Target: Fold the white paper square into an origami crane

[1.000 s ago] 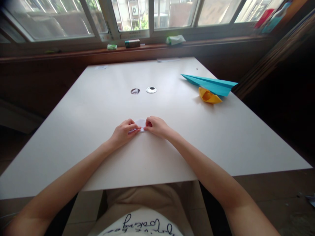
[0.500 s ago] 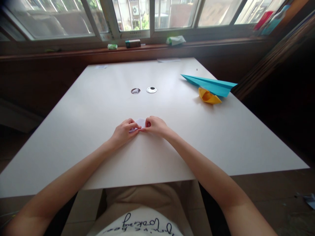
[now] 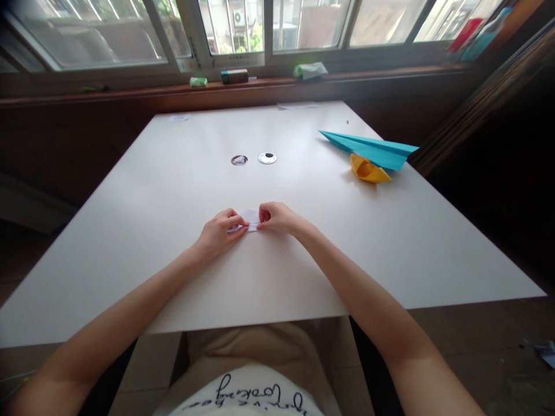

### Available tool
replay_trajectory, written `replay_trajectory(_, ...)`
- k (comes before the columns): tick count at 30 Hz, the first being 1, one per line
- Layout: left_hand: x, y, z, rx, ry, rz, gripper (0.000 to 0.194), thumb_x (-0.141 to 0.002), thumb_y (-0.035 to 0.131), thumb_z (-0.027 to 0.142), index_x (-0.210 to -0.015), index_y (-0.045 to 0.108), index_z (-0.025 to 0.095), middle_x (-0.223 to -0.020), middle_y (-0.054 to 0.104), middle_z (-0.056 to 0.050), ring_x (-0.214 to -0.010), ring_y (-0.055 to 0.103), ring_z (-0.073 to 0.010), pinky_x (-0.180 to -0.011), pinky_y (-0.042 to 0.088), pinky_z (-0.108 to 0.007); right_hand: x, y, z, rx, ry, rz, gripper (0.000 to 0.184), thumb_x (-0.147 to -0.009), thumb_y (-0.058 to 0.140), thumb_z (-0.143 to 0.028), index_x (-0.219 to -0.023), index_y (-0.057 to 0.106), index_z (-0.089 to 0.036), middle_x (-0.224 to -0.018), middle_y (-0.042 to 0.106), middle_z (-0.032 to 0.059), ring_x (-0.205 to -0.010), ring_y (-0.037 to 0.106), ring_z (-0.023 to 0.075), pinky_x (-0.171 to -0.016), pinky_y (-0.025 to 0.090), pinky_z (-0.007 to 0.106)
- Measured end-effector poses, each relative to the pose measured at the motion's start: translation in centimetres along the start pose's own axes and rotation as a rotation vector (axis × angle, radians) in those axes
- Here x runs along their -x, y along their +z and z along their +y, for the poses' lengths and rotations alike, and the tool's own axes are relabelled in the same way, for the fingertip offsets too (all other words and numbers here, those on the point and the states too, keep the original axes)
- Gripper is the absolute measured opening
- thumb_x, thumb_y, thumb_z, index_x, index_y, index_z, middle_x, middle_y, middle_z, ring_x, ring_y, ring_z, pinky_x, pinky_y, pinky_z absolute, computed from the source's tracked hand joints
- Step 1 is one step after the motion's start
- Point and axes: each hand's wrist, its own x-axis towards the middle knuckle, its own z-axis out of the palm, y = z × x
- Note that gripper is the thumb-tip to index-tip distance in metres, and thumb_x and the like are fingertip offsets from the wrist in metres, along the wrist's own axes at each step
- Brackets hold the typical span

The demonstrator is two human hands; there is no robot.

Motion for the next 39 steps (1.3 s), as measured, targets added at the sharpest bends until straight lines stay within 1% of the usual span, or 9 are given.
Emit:
replay_trajectory(17,0.1,0.2,-0.4,0.010,0.050,0.013,0.016,-0.083,0.052,0.031,-0.086,0.066,0.024,-0.086,0.057,-0.001,-0.078,0.054,-0.0133,-0.064,0.041,-0.023,1.6,-1.6,1.6,0.040,0.013,-0.022,0.015,-0.063,0.063,-0.029,-0.064,0.053,-0.018,-0.062,0.050,-0.0030,-0.058,0.045,0.0104,-0.052,0.032,0.022)
replay_trajectory(20,0.1,0.1,-0.3,0.014,0.045,0.004,0.016,-0.083,0.053,0.031,-0.086,0.066,0.024,-0.087,0.057,-0.001,-0.078,0.054,-0.0133,-0.064,0.041,-0.023,2.1,-1.1,1.2,0.011,-0.005,0.050,0.016,-0.066,0.062,-0.032,-0.067,0.056,-0.018,-0.064,0.052,-0.0026,-0.060,0.046,0.0104,-0.055,0.034,0.022)
replay_trajectory(23,0.1,0.1,-0.4,0.008,0.047,-0.007,0.017,-0.084,0.051,0.032,-0.087,0.066,0.024,-0.087,0.057,-0.002,-0.078,0.054,-0.0130,-0.064,0.041,-0.022,2.2,0.0,0.3,-0.054,-0.123,0.207,0.015,-0.071,0.060,-0.031,-0.071,0.059,-0.017,-0.068,0.056,-0.0011,-0.065,0.050,0.0108,-0.062,0.037,0.023)
replay_trajectory(25,0.1,0.2,-0.4,0.003,0.049,-0.010,0.017,-0.084,0.051,0.033,-0.087,0.066,0.025,-0.087,0.058,-0.001,-0.078,0.054,-0.0128,-0.064,0.041,-0.022,2.1,0.9,-0.2,-0.041,-0.174,0.221,0.011,-0.074,0.058,-0.028,-0.072,0.059,-0.016,-0.070,0.057,-0.0004,-0.066,0.051,0.0105,-0.064,0.037,0.022)
replay_trajectory(29,0.0,0.2,-0.5,-0.027,0.071,0.013,0.015,-0.084,0.052,0.031,-0.088,0.066,0.026,-0.088,0.059,-0.001,-0.078,0.054,-0.0128,-0.067,0.042,-0.023,1.7,2.3,-0.7,0.088,-0.120,0.217,0.007,-0.075,0.055,-0.023,-0.071,0.058,-0.018,-0.070,0.057,-0.0008,-0.064,0.048,0.0098,-0.060,0.033,0.021)
replay_trajectory(33,0.3,0.1,0.3,-0.235,0.137,0.066,0.020,-0.087,0.048,0.027,-0.092,0.067,0.024,-0.088,0.061,-0.005,-0.083,0.054,-0.0171,-0.073,0.041,-0.028,1.7,2.6,-1.1,0.140,-0.051,0.223,0.012,-0.076,0.053,-0.027,-0.068,0.056,-0.019,-0.065,0.057,-0.0012,-0.059,0.046,0.0103,-0.055,0.029,0.022)
replay_trajectory(36,0.9,-0.1,1.8,-0.393,0.122,-0.059,0.026,-0.088,0.041,0.018,-0.096,0.066,0.018,-0.083,0.064,-0.009,-0.083,0.058,-0.0209,-0.072,0.041,-0.031,1.8,2.6,-1.6,0.171,0.007,0.222,0.014,-0.076,0.052,-0.031,-0.068,0.054,-0.020,-0.064,0.058,-0.0010,-0.058,0.046,0.0108,-0.053,0.028,0.023)
replay_trajectory(37,1.2,-0.2,2.4,-0.413,0.074,-0.129,0.030,-0.088,0.038,0.016,-0.106,0.063,0.016,-0.080,0.065,-0.009,-0.078,0.060,-0.0212,-0.069,0.042,-0.031,1.8,2.6,-1.7,0.178,0.022,0.220,0.015,-0.076,0.052,-0.032,-0.068,0.054,-0.020,-0.065,0.058,-0.0008,-0.058,0.046,0.0110,-0.053,0.028,0.023)
replay_trajectory(39,1.8,-0.4,3.2,-0.440,-0.039,-0.264,0.044,-0.087,0.035,0.013,-0.131,0.045,0.013,-0.075,0.067,-0.009,-0.065,0.061,-0.0215,-0.059,0.041,-0.030,1.8,2.6,-1.8,0.188,0.047,0.214,0.017,-0.077,0.051,-0.034,-0.068,0.053,-0.020,-0.066,0.059,-0.0006,-0.058,0.047,0.0113,-0.053,0.028,0.023)
